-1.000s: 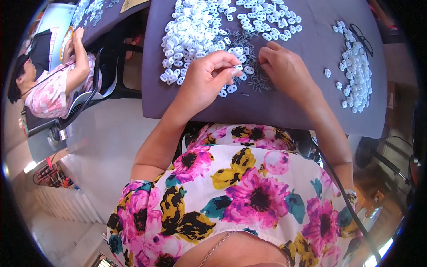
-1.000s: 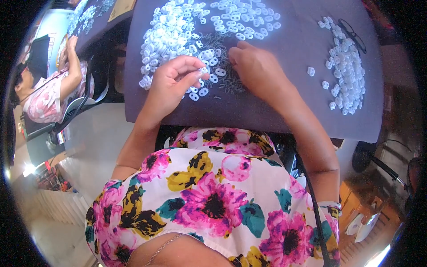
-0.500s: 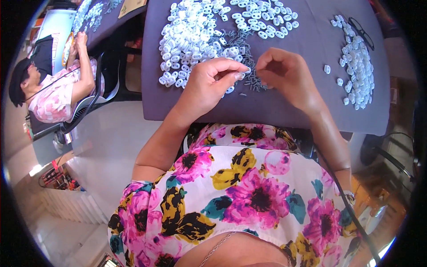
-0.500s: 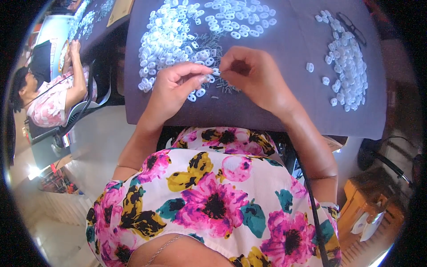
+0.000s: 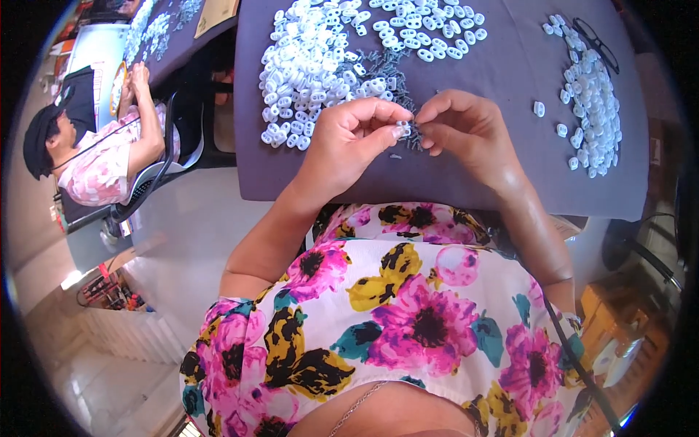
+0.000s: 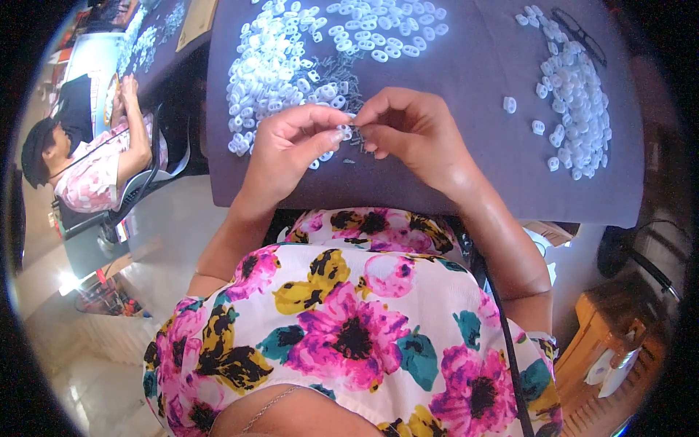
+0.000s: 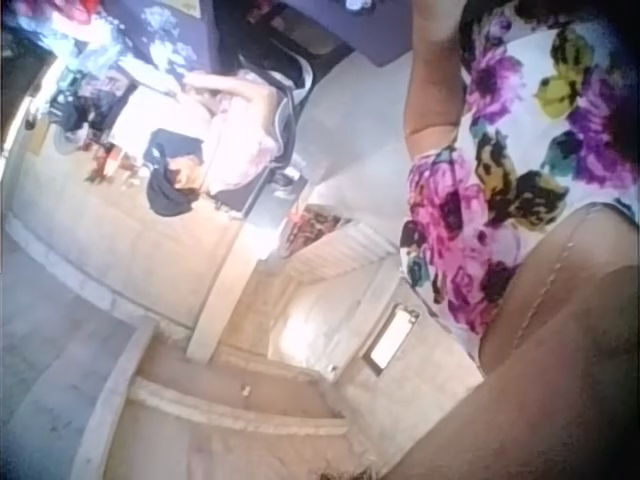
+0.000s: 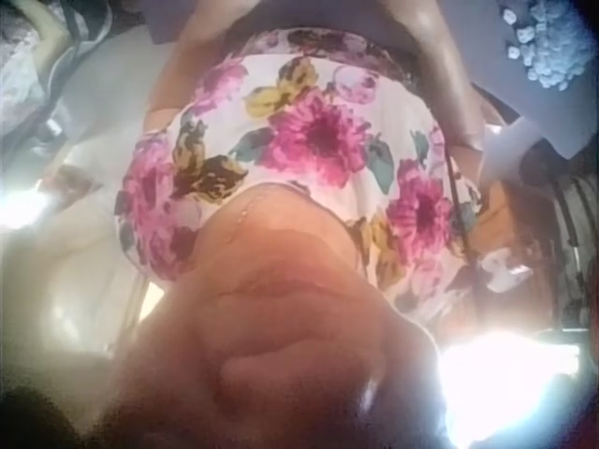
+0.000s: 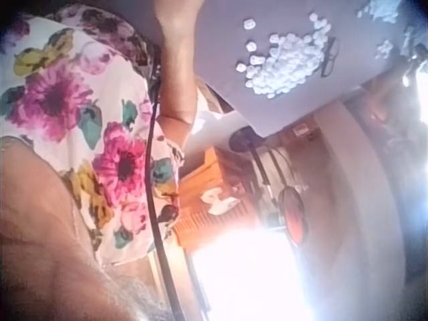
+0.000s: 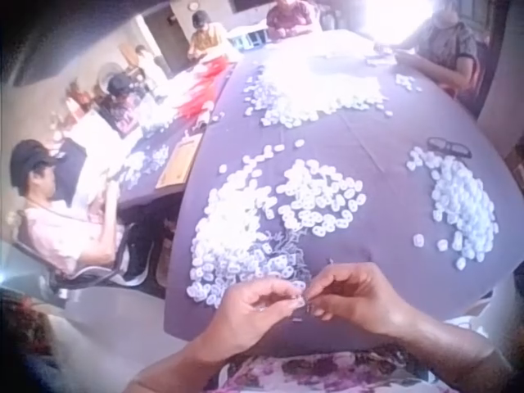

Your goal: The person assembles cord locks by hand, picking up plastic toggle components and metal springs from the table, inserting the springs into the pieces, and pressing the plastic parts together.

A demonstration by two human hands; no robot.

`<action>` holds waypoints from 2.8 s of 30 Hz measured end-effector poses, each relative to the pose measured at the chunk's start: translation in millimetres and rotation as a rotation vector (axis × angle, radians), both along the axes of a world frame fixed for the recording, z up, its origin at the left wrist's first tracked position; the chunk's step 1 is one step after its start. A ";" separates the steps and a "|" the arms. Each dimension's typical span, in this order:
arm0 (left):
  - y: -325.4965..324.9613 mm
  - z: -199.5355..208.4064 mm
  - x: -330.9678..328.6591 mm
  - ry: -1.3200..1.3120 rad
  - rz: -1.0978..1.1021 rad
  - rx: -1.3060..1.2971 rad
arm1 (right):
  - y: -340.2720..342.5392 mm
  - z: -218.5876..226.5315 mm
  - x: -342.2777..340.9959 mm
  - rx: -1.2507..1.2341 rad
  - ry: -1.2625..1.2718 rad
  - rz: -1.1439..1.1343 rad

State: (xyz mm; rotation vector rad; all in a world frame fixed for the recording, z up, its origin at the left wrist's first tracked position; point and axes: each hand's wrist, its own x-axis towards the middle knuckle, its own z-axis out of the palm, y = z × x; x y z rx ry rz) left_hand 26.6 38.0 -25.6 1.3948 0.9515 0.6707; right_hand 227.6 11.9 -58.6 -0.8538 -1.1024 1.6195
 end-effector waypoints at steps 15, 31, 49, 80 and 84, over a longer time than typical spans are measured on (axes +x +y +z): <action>-0.6 4.7 7.9 0.055 0.009 0.006 | 1.3 0.1 -1.2 0.023 0.058 -0.010; 1.5 -1.5 9.5 0.089 0.058 0.128 | 2.2 5.5 -3.3 0.011 -0.023 -0.077; 2.2 -11.0 17.2 -0.097 0.117 -0.084 | 1.9 11.5 2.6 -0.027 -0.012 -0.123; 86.6 4.5 20.4 0.549 0.016 0.646 | 27.5 4.7 27.5 -0.051 0.098 -0.313; 106.3 -1.8 24.6 0.648 -0.068 0.791 | 28.8 -3.2 29.1 -0.118 0.106 -0.308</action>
